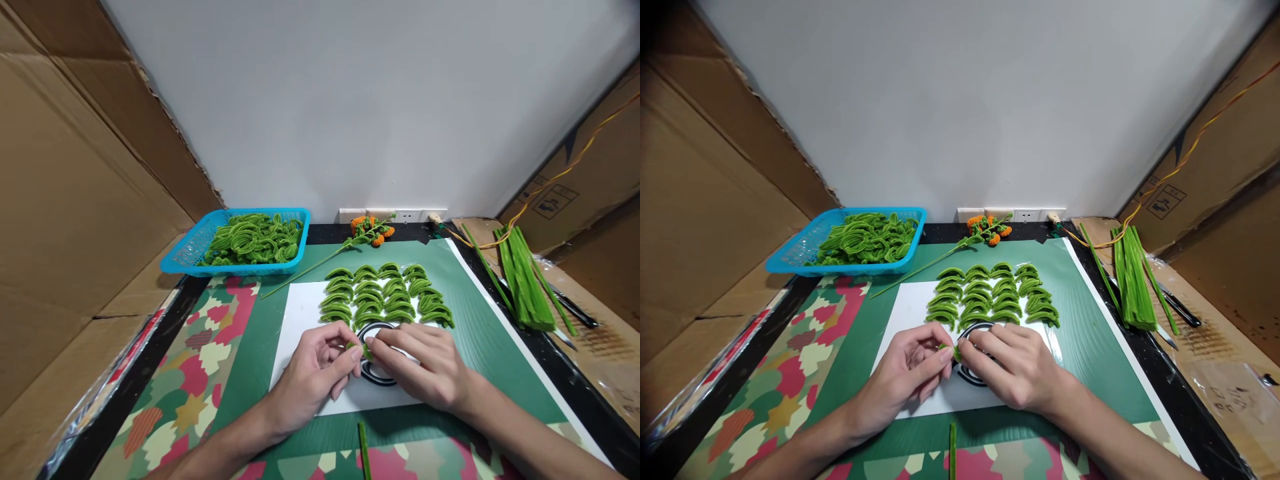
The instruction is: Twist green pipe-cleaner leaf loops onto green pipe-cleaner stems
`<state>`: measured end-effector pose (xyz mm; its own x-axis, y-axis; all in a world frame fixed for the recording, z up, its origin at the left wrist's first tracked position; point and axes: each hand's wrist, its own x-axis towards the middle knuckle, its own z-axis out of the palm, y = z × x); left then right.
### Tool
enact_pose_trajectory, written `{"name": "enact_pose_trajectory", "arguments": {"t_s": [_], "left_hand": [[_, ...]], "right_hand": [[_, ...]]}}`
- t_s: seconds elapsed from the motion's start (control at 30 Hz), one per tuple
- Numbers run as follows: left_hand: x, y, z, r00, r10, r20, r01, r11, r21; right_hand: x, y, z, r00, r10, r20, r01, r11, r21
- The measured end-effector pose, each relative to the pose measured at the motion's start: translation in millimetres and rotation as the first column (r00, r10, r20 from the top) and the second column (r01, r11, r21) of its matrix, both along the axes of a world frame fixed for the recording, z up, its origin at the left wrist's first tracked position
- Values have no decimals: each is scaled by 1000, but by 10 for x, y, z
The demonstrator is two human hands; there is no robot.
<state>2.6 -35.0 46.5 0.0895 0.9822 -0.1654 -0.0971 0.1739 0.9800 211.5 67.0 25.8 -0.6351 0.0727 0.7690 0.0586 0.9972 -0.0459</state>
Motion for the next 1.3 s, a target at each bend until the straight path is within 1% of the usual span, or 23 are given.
{"name": "enact_pose_trajectory", "arguments": {"t_s": [0.07,0.13,0.2,0.27,0.33,0.37,0.4,0.43,0.47,0.5,0.53,0.57,0.63,0.67,0.7,0.77,1.0,1.07,1.13,1.17,1.2,1.27,1.3], "left_hand": [[-17,-12,-8,1000,-24,-21,24,1000,-7],[-33,-31,-9,996,-45,-77,44,999,-6],[-51,-47,-7,976,-40,-212,48,998,34],[-70,-53,-8,913,10,-408,64,984,166],[-91,-46,-21,840,77,-537,134,930,342],[-101,-38,-32,817,100,-567,176,894,412],[-110,-30,-46,805,120,-581,209,859,467],[-117,-22,-61,799,135,-586,228,834,502],[-122,-15,-76,796,146,-587,232,822,519],[-124,-11,-89,796,155,-585,219,827,517],[-125,-9,-99,799,158,-581,192,848,495],[-123,-8,-106,806,156,-571,154,876,457],[-116,-12,-110,836,141,-530,67,933,354],[-113,-14,-109,858,132,-497,28,953,301],[-111,-16,-107,881,122,-458,-1,967,255],[-111,-17,-107,919,100,-381,-32,983,180],[-131,-16,-127,956,50,-289,-24,995,93],[-122,-19,-122,937,53,-346,0,988,154],[-114,-15,-120,894,86,-440,45,960,278],[-114,-9,-121,864,111,-491,84,930,358],[-118,-2,-124,832,140,-537,135,887,441],[-133,13,-136,770,198,-606,251,779,574],[-142,19,-144,743,224,-631,302,729,614]], "right_hand": [[-10,-26,6,1000,17,10,-16,999,-45],[-37,-69,30,999,41,3,-39,981,-191],[-80,-110,60,997,77,-4,-70,886,-459],[-131,-127,75,993,112,-28,-93,633,-769],[-175,-113,62,983,167,-74,-114,246,-962],[-191,-99,49,972,210,-103,-116,53,-992],[-201,-84,37,961,250,-121,-101,-89,-991],[-206,-71,30,953,275,-130,-85,-171,-982],[-205,-64,29,953,277,-121,-74,-176,-982],[-200,-62,35,964,251,-91,-67,-100,-993],[-192,-66,47,978,204,-51,-63,52,-997],[-181,-72,61,989,148,-16,-56,266,-962],[-159,-83,85,999,35,19,-13,724,-690],[-150,-82,91,1000,-4,17,12,872,-490],[-142,-75,93,999,-33,9,34,950,-310],[-131,-45,85,997,-76,-12,75,992,-100],[-107,22,63,997,-73,36,69,992,108],[-113,-12,59,998,-43,41,43,999,2],[-131,-51,57,999,9,36,1,958,-287],[-144,-64,58,999,43,24,-25,873,-488],[-158,-70,58,996,86,3,-60,722,-690],[-187,-56,56,978,188,-92,-141,266,-954],[-199,-41,54,962,227,-154,-165,32,-986]]}}
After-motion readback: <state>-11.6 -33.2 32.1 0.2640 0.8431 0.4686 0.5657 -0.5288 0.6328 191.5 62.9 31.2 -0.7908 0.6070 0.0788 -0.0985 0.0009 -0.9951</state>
